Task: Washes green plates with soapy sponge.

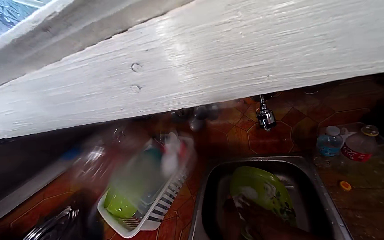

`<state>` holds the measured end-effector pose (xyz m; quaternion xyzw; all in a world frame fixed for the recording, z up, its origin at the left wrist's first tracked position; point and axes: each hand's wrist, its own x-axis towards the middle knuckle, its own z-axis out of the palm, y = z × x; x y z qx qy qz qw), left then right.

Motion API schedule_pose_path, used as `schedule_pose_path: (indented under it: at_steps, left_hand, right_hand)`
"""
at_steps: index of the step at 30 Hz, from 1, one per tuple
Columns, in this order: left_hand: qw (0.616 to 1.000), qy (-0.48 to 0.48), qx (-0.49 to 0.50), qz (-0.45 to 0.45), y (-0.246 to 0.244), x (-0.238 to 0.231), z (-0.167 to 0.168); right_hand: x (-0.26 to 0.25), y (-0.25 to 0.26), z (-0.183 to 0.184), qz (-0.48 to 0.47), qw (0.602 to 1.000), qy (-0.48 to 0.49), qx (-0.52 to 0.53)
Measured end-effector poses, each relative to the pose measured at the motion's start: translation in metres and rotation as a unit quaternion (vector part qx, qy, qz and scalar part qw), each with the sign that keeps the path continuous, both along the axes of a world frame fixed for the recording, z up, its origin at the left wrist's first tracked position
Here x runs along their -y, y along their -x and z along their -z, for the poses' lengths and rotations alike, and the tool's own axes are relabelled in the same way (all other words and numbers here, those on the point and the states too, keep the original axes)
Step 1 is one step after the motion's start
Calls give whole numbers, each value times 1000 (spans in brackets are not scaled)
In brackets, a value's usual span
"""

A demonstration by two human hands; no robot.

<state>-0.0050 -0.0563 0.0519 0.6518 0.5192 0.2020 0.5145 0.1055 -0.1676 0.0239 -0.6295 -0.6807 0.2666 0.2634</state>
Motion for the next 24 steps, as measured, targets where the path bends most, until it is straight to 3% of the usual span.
schedule_pose_path:
  at_steps: [7, 14, 20, 24]
  left_hand:
    - [995, -19, -80, 58, 9, 4, -13]
    - [998, -23, -59, 2, 29, -8, -8]
    - [994, -83, -61, -29, 25, -14, -8]
    - [991, -105, -68, -56, 14, -16, -17]
  right_hand:
    - [-51, -38, 12, 90, 994, 14, 66]
    - [-19, -82, 42, 108, 985, 105, 88]
    - [22, -41, 37, 176, 964, 188, 65]
    - [35, -9, 18, 121, 987, 109, -10]
